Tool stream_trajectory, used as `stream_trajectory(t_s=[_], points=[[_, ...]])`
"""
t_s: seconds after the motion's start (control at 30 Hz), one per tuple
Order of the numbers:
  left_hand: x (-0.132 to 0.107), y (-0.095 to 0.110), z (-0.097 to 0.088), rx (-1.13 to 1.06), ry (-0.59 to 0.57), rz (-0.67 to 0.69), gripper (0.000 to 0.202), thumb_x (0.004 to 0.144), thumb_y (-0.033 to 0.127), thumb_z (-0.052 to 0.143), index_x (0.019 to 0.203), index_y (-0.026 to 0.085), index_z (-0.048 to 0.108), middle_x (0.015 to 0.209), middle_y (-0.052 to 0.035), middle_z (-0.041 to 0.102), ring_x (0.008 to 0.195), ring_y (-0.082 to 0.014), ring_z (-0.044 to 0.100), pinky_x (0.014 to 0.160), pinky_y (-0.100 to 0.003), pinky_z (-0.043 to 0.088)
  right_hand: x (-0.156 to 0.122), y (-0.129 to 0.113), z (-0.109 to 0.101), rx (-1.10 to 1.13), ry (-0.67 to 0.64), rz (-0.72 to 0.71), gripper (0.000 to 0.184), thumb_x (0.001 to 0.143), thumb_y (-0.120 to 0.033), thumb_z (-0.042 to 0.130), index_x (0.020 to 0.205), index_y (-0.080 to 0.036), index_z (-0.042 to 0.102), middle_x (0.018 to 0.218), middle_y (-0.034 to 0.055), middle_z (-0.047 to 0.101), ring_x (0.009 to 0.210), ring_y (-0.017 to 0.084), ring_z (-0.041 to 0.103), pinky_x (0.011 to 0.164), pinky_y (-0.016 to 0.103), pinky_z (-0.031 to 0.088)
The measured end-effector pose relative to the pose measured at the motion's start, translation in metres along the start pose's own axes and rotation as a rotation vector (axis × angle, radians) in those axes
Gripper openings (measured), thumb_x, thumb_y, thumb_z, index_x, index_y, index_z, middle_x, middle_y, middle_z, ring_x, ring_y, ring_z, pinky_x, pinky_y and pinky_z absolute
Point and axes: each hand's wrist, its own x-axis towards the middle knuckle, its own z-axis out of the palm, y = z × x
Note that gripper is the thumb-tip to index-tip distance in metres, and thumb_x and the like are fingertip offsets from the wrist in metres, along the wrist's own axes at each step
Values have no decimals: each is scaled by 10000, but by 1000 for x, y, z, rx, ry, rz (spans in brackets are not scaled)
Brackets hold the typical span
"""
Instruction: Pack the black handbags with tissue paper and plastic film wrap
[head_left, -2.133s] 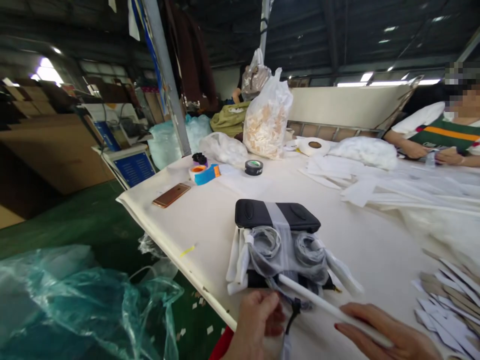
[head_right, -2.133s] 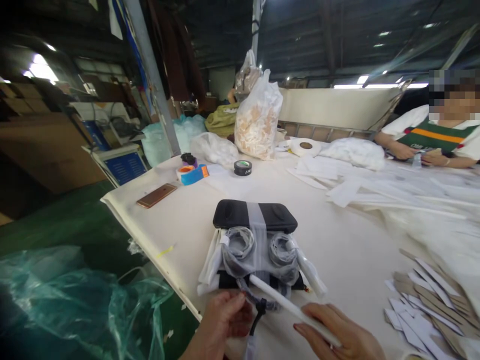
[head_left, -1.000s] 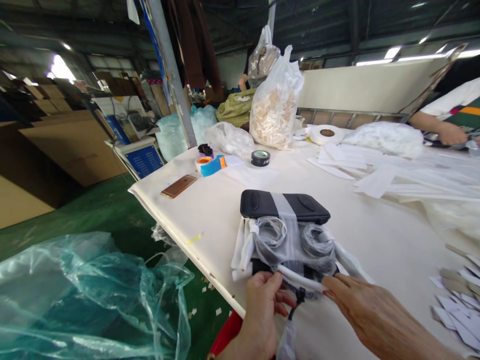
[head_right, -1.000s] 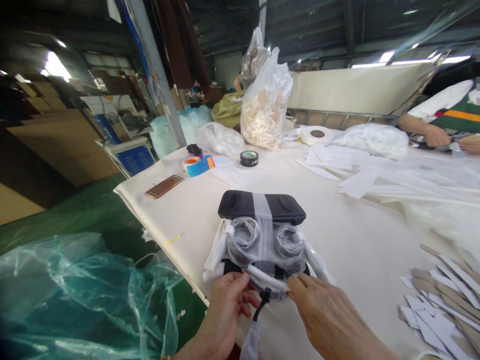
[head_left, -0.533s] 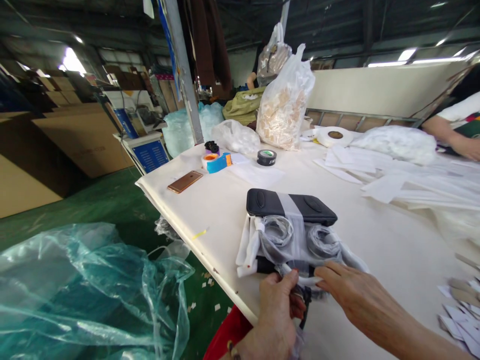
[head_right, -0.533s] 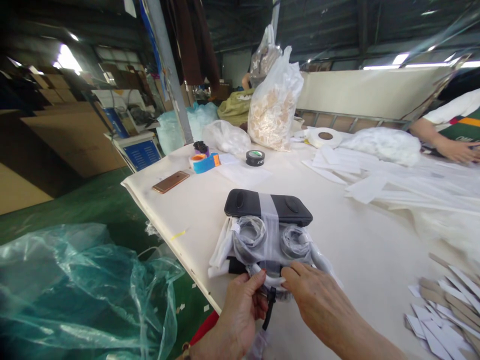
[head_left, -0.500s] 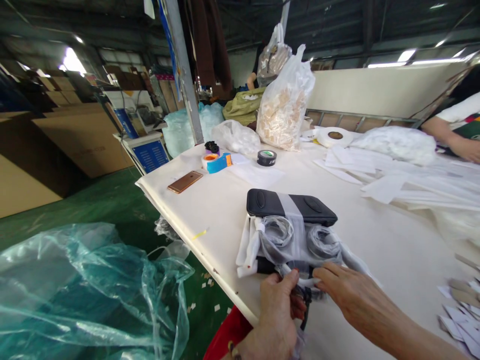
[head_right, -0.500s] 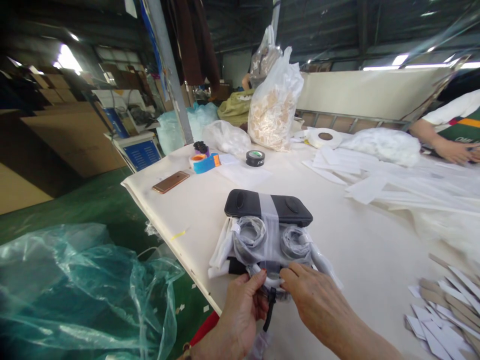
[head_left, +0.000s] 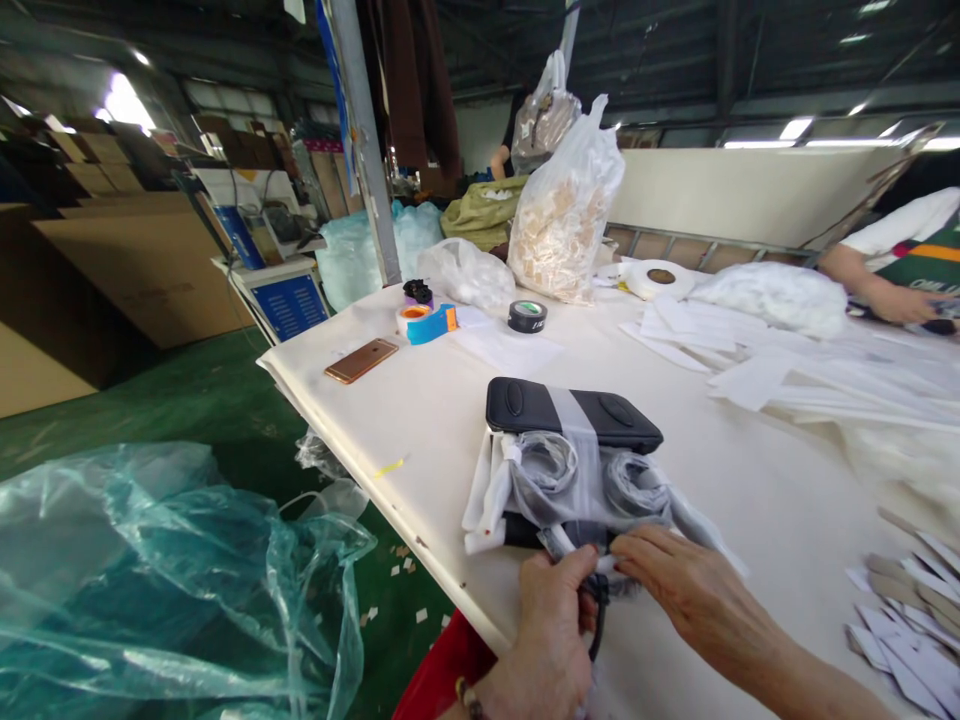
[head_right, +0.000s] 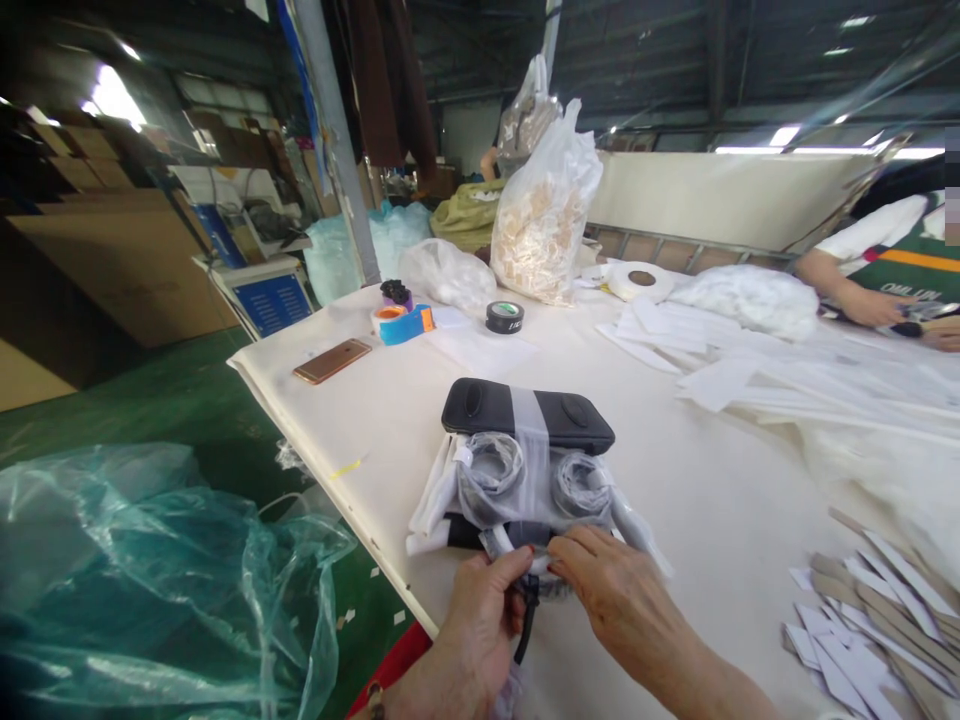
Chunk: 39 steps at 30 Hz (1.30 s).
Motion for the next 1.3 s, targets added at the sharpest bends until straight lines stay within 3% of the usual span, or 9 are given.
stream_trajectory(t_s=[0.23,0.4,0.5,0.63,0.8,0.93,1.1,1.3], points=[[0,-2,1,-34,-22,15,229,437,186,644,632,167,525,408,78,393,383,-50,265,420,-202,155,4,-2,-3,50,-52,-40,217,922,-141,373,900,-193,582,832,42,620,772,163,594,680,298,491],[5,-1,-3,-50,-27,-9,213,432,196,645,619,167,547,380,81,362,383,-59,260,433,-210,162,-11,12,-19,-11,102,-100,223,918,-184,393,1081,-204,542,930,55,653,830,157,626,692,263,523],[7,-2,-5,-60,-17,-30,219,413,200,650,603,170,546,364,82,350,381,-64,261,431,-215,162,-19,15,-23,-131,137,-155,311,873,-69,321,1022,-193,564,864,52,657,751,155,629,640,256,524],[8,-2,-4,-79,-18,-46,219,402,182,640,598,169,545,378,80,374,380,-56,250,423,-214,157,-16,7,-22,-271,186,-208,375,813,18,289,966,-170,574,843,56,656,763,183,615,690,320,498],[9,-1,-5,-127,-15,-35,208,404,139,609,583,180,511,366,93,383,385,-55,250,418,-203,181,0,-6,-24,-271,227,-260,392,856,8,236,819,-187,574,774,38,652,709,179,590,615,297,457],[2,6,-3,-191,-76,1,237,401,129,619,617,171,532,471,46,532,454,-90,409,470,-212,309,7,-8,-22,-272,255,-354,382,904,-37,212,836,-156,569,788,75,658,729,178,601,620,273,486],[-10,16,-1,-278,-163,32,226,383,94,639,569,170,534,519,43,545,521,-92,465,546,-207,369,7,-8,-16,-284,244,-325,332,923,-77,230,907,-133,557,787,77,637,720,164,604,658,260,510],[-12,14,-5,-310,-204,14,210,372,76,643,528,158,528,502,52,494,516,-83,455,561,-216,373,2,-6,-6,-321,214,-281,367,827,24,228,922,-147,539,794,75,626,710,170,604,613,262,505]])
